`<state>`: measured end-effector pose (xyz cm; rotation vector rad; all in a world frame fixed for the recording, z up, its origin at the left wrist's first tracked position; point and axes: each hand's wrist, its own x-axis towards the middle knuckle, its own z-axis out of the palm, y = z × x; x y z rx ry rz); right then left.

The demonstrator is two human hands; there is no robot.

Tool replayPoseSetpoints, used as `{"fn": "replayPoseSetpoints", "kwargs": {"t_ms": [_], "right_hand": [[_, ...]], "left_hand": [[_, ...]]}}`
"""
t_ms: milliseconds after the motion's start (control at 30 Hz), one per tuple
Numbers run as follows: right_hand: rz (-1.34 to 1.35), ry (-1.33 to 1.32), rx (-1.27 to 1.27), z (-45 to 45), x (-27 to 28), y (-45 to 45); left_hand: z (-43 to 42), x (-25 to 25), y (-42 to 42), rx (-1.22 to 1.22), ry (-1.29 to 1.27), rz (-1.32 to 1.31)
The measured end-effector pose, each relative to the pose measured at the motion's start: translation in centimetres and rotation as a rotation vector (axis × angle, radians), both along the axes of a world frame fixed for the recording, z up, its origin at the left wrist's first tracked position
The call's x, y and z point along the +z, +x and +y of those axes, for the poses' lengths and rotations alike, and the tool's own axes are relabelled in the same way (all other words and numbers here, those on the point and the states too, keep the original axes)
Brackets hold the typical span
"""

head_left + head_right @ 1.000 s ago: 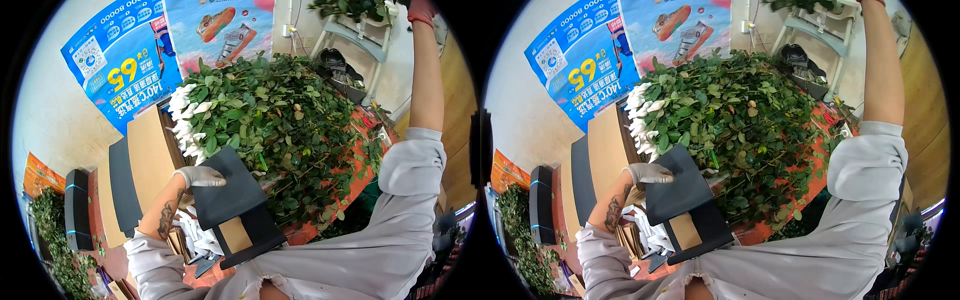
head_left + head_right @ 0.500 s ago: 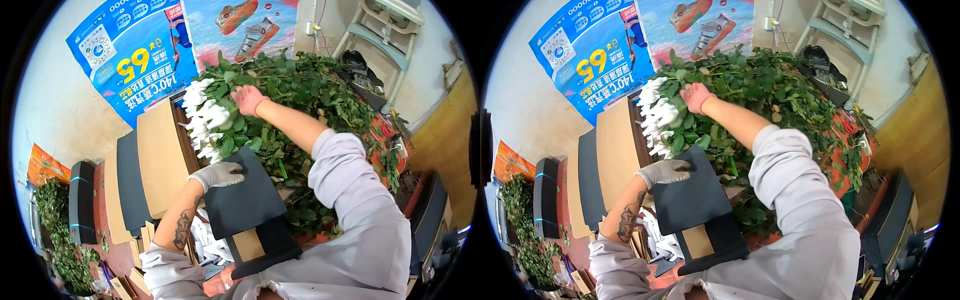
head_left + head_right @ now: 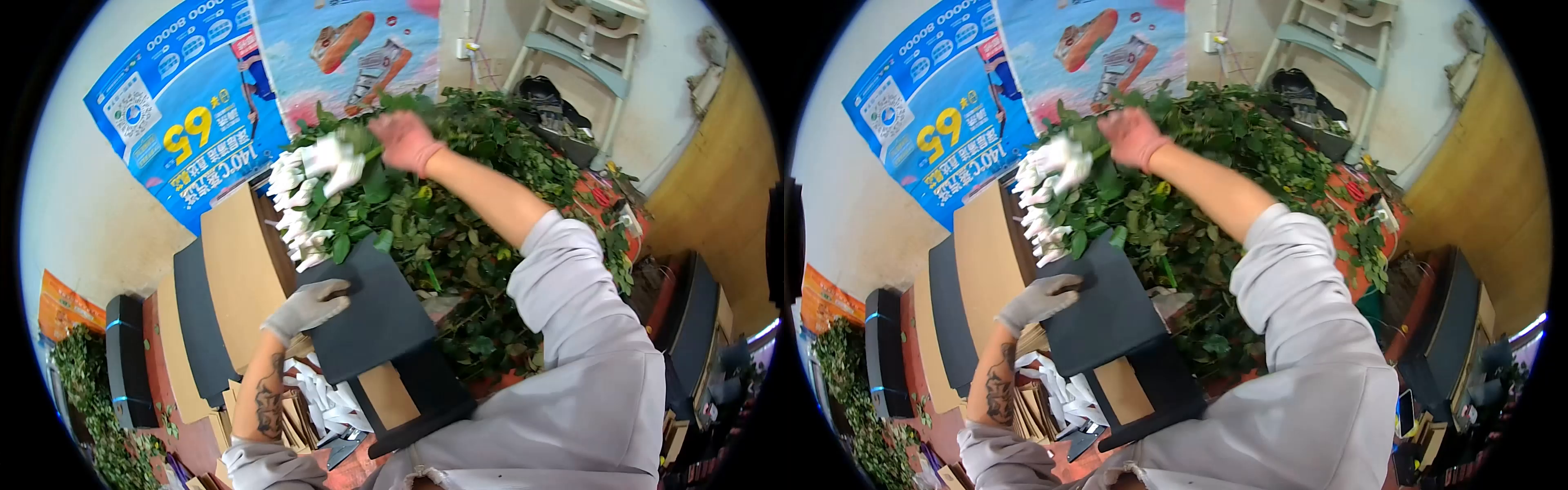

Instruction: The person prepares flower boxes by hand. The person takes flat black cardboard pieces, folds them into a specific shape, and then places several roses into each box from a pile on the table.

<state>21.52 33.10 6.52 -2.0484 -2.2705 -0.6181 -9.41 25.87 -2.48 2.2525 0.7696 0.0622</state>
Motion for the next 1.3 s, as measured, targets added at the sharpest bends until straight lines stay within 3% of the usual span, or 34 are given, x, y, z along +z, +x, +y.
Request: {"fn": "replayPoseSetpoints", "kwargs": {"t_ms": [33, 67, 100, 133, 167, 233, 267, 300, 367, 400, 467, 533, 567, 633, 667, 733, 833, 933, 967, 1033, 1067, 1100, 1133, 1200, 1267, 1300], "right_hand": [[0.056, 0.125, -0.048, -0.7, 2.4, 2.5], [-0.013, 0.417, -0.071, -2.4, 4.5, 5.0], [0.237, 0.57, 0.028, -4.6, 7.5, 8.2], [-0.257, 0.571, -0.227, -6.2, 9.7, 12.6], [-0.033, 0.722, -0.324, -7.0, 12.4, 18.0], [0.531, 1.185, -0.05, -14.4, 18.4, 23.9], [0.802, 1.248, 0.024, -16.5, 20.4, 31.5], [0.86, 1.368, 0.123, -19.6, 21.8, 31.4], [0.912, 1.538, 0.336, -25.5, 24.4, 31.3], [0.838, 1.593, 0.392, -27.5, 25.4, 28.9], [0.569, 1.469, 0.331, -29.4, 25.4, 24.6], [0.144, 1.139, 0.138, -29.4, 22.8, 18.8], [-0.138, 0.901, 0.078, -29.5, 21.0, 15.3], [-0.596, 0.425, 0.181, -30.4, 17.4, 8.3], [-0.65, 0.241, 0.277, -30.8, 15.3, 5.0], [-0.499, 0.02, 0.417, -31.3, 10.5, -0.8], [-0.268, -0.07, 0.588, -31.1, -0.2, -8.6], [-0.708, 0.085, 0.734, -30.3, -9.4, -11.2], [-0.501, 0.042, 0.787, -29.4, -12.8, -11.7], [-0.361, -0.336, 0.614, -28.6, -17.5, -13.7], [-0.288, -0.493, 0.499, -28.1, -19.8, -14.7], [-0.131, -0.422, 0.402, -28.4, -23.7, -14.5], [-0.13, -0.427, 0.405, -28.1, -21.6, -15.2], [-0.261, -0.801, 0.28, -27.4, -15.2, -16.4], [-0.202, -0.738, 0.306, -27.5, -15.2, -15.4], [-0.142, -0.656, 0.327, -27.8, -15.3, -14.9]], "left_hand": [[-0.9, 1.0, -0.7, 0.041, -0.03, -0.041], [-1.8, 0.7, -1.9, 0.101, -0.031, -0.101], [-3.0, 0.3, -2.8, 0.163, -0.034, -0.167], [-4.6, 1.5, -3.3, 0.222, 0.014, -0.15], [-6.4, 2.8, -3.9, 0.277, 0.058, -0.132], [-8.4, 1.4, -6.7, 0.35, 0.154, -0.306], [-10.1, 1.7, -7.5, 0.384, 0.21, -0.355], [-11.8, 2.0, -8.3, 0.422, 0.264, -0.405], [-15.0, 1.2, -9.8, 0.491, -0.231, -0.558], [-15.7, 0.7, -9.7, 0.343, -0.206, -0.564], [-17.7, 0.2, -9.9, 0.211, -0.297, -0.489], [-18.1, -1.8, -10.2, 0.165, -0.481, -0.196], [-18.8, -3.4, -10.2, 0.161, -0.621, -0.353], [-18.5, -3.7, -10.1, 0.195, -0.719, -0.227], [-18.3, -4.6, -10.0, 0.163, -0.668, -0.187], [-18.2, -7.3, -10.5, 0.131, -0.638, -0.193], [-18.6, -8.9, -11.4, 0.118, -0.624, -0.255], [-18.6, -8.9, -12.5, 0.309, -0.627, -0.214], [-18.9, -9.2, -12.6, 0.309, -0.633, -0.212], [-19.3, -9.5, -13.2, 0.56, -0.658, -0.413], [-19.8, -9.1, -12.7, 0.6, -0.44, -0.374], [-20.1, -9.3, -12.4, 0.565, -0.268, -0.409], [-20.4, -8.9, -11.9, 0.561, -0.223, -0.423], [-20.9, -8.2, -10.8, 0.561, -0.191, -0.44], [-21.0, -7.9, -9.8, 0.436, 0.229, -0.402], [-21.1, -8.2, -9.3, 0.427, 0.22, -0.401]]}}
